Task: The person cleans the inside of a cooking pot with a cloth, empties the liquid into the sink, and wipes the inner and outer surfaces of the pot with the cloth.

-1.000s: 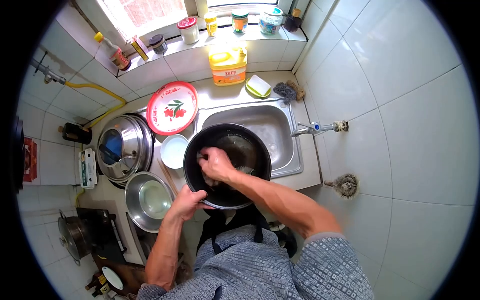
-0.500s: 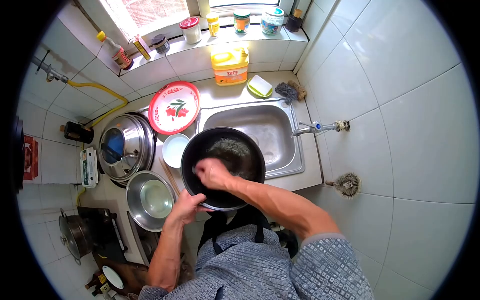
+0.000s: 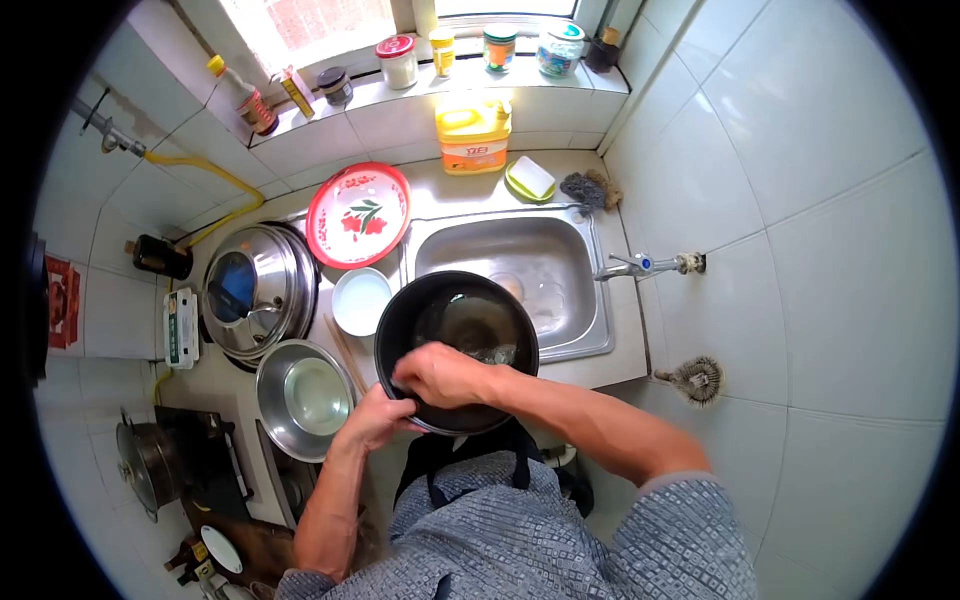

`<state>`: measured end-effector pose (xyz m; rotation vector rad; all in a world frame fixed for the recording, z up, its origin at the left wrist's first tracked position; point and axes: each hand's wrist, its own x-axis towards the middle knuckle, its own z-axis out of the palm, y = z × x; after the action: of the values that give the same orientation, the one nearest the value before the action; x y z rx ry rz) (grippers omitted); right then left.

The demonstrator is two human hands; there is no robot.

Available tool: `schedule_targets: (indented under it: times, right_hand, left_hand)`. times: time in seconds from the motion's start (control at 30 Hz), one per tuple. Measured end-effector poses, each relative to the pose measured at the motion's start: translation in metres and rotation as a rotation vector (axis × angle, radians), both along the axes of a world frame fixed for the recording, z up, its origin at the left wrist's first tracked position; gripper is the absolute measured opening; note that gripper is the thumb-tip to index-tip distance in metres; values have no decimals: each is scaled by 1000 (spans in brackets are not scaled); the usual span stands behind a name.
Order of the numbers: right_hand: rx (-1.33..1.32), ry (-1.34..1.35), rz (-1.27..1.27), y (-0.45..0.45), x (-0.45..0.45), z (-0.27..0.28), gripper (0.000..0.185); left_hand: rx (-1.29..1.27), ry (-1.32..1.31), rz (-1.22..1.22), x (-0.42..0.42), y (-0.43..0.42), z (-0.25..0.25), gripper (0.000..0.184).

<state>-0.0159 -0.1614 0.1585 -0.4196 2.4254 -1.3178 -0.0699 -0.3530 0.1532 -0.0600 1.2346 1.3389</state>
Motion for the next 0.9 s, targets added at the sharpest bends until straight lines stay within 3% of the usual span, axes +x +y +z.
schedule_targets:
  times: [0.07, 0.13, 0.2, 0.27, 0.33, 0.43, 0.53, 0.57, 0.63, 0.8, 0.83, 0.9]
  right_hand:
    - [-130, 118, -472, -5, -16, -9, 21]
    - [-190, 206, -717, -6, -25, -12, 23]
    - [-280, -50, -1091, 3, -35, -23, 24]
    - [-611, -286, -1397, 17, -39, -40, 26]
    - [-597, -263, -1470, 8, -39, -38, 27]
    - [-423, -241, -1088, -25, -34, -39, 26]
    - [369, 332, -373, -20, -15, -47, 26]
    - [372, 334, -372, -15, -15, -47, 26]
    - [902, 359, 46, 0, -23, -33, 28]
    - [1124, -84, 80, 48, -33, -59, 17]
    - [1165, -19, 118, 54, -26, -55, 16]
    - [1160, -165, 87, 55, -13, -52, 20]
  left_hand:
    - [-18, 22, -22, 3, 3, 4, 41]
    - [-49, -34, 46, 5, 6, 7, 42]
    - [-42, -36, 40, 6, 7, 8, 42]
    - [-32, -33, 53, 7, 5, 8, 42]
    - [-17, -21, 51, 7, 8, 7, 42]
    - [-20, 10, 91, 6, 16, 12, 40]
    - [-50, 63, 67, -6, 18, 12, 40]
    - [-72, 59, 59, -8, 17, 7, 39]
    - [-87, 75, 59, -4, 22, 6, 39]
    - [-125, 112, 133, 3, 24, -7, 36]
    - [-129, 113, 131, 2, 28, -2, 36]
    - [-146, 101, 140, 3, 39, 1, 36]
